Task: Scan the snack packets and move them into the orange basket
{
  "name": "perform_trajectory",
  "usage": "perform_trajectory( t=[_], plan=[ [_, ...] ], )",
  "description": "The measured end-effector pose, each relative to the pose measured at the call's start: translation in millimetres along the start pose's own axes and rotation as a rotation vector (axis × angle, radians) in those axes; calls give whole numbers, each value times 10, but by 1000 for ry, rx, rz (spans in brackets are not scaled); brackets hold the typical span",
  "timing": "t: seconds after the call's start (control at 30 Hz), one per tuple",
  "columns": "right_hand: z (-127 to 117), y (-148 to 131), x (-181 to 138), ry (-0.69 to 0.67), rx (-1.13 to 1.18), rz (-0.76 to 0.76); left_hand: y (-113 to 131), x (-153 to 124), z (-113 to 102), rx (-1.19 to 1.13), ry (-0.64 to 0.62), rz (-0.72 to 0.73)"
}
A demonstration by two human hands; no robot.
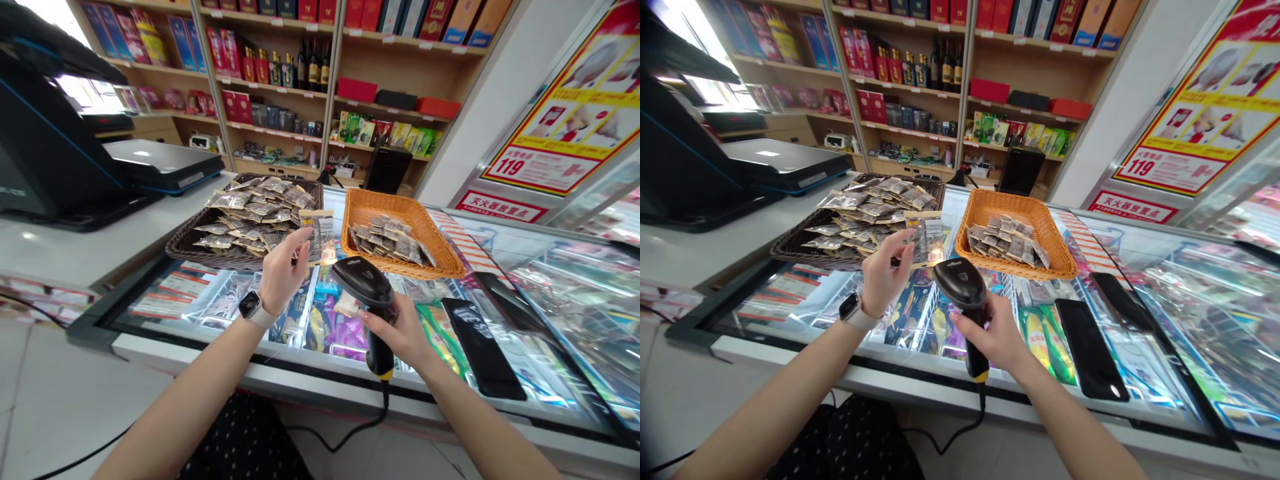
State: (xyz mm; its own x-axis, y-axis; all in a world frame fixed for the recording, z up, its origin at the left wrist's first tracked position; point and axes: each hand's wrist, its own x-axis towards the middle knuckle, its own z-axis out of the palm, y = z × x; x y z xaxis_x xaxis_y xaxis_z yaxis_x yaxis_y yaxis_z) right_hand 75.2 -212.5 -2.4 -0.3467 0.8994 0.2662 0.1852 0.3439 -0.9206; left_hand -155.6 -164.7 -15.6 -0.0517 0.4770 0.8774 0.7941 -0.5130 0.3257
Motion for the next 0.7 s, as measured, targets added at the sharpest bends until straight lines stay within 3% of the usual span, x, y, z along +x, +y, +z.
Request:
perform_trajectory(
  t=[0.7],
  plan=[
    [-23,54,-44,-16,96,5,24,-4,-26,10,-19,-121]
  ],
)
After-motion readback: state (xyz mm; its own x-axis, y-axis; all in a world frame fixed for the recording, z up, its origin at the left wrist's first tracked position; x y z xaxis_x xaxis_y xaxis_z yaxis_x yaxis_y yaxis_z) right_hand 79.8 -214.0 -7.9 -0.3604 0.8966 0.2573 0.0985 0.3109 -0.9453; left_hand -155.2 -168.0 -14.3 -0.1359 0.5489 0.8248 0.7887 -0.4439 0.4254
